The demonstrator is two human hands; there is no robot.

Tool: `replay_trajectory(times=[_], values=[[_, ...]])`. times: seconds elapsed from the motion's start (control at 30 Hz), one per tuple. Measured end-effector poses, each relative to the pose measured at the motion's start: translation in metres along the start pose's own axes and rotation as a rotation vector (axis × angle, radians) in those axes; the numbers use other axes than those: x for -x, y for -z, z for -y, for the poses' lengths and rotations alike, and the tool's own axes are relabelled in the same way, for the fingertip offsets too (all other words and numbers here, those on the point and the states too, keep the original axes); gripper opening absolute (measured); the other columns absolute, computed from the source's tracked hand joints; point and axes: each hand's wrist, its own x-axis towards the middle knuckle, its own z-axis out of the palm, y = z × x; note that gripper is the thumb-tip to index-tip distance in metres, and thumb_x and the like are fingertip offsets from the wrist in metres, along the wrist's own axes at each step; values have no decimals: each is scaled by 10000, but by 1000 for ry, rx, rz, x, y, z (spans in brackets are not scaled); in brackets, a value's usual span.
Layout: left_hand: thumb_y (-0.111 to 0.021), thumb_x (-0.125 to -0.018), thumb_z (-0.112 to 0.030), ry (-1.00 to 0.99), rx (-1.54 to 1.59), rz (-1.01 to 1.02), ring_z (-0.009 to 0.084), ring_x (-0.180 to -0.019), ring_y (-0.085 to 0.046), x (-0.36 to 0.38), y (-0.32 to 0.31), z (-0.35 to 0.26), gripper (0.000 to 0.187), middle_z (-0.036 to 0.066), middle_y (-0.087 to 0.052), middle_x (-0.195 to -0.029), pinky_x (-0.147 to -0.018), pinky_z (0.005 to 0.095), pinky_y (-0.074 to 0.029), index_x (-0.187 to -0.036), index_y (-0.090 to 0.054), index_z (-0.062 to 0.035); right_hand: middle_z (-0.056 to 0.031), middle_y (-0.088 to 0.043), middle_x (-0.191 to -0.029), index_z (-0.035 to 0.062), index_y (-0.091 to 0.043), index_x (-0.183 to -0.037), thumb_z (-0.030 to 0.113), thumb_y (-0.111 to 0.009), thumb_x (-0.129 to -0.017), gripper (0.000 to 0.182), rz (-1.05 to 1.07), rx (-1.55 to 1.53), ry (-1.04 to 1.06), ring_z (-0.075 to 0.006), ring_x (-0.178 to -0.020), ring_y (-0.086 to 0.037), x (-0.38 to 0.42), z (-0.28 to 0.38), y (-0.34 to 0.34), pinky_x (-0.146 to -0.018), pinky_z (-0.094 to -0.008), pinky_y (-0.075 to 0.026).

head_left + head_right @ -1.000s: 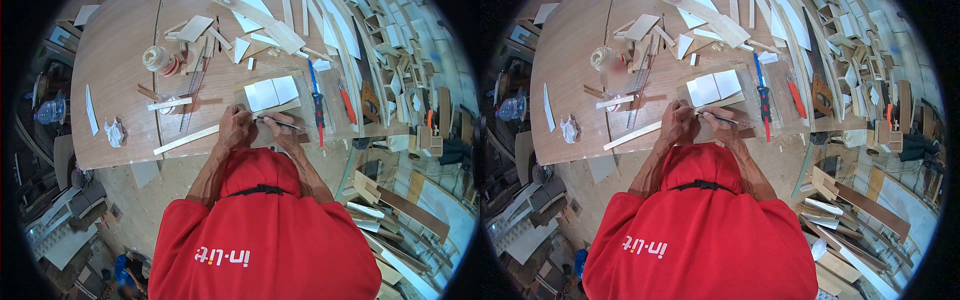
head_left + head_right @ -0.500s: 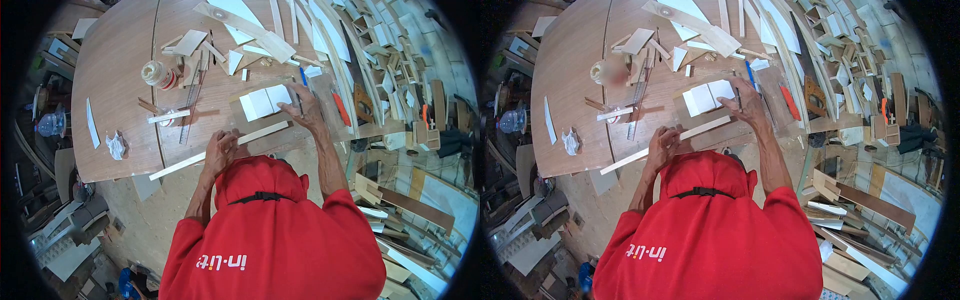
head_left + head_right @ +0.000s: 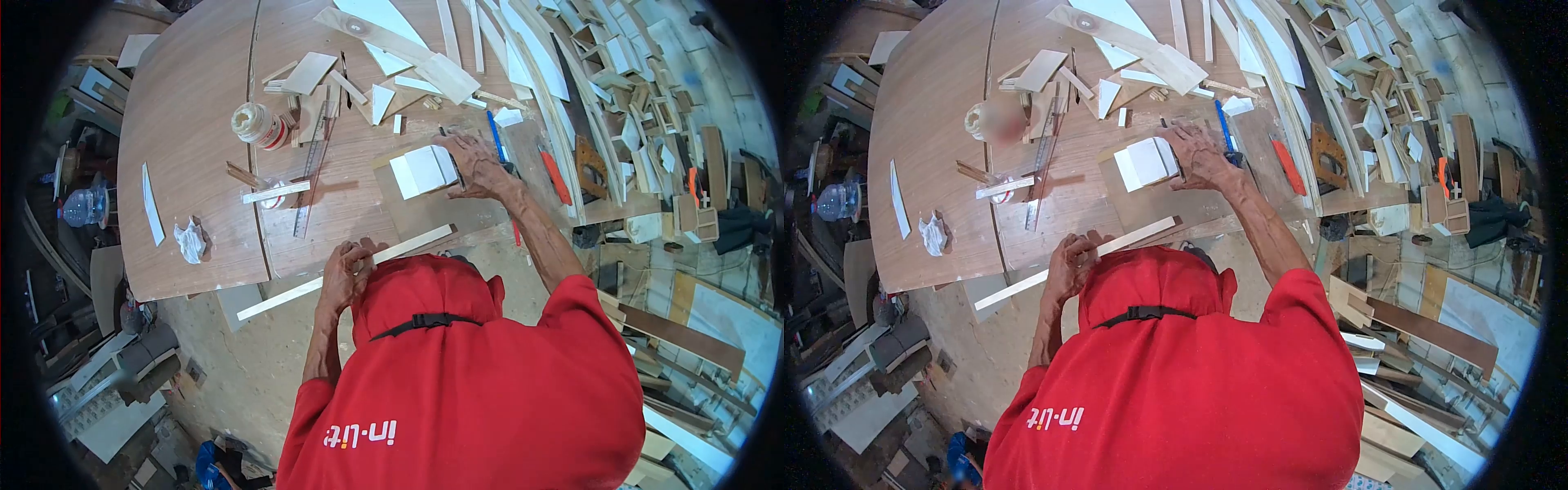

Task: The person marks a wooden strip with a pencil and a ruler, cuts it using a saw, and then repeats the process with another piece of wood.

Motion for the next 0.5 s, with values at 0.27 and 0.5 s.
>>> replay_trajectory(times=[0.27, 0.5], values=[[-665, -668, 31, -124, -58, -25, 300, -854, -566, 2, 1, -4, 257, 102, -585, -869, -746, 383, -472, -916, -665, -34, -132, -433, -1415, 149, -377, -1379, 287, -785, -627, 867, 67, -5, 3, -334, -1371, -333, -11, 7, -1, -1084, -607, -248], [-670, -666, 22, -85, -58, -20, 315, -861, -565, 7, 4, -4, 248, 107, -590, -869, -750, 386, -474, -908, -665, -33, -126, -475, -1370, 134, -423, -1349, 292, -768, -648, 797, 15, -42, 6, -342, -1346, -370, -18, 9, -6, -1051, -607, -288]])
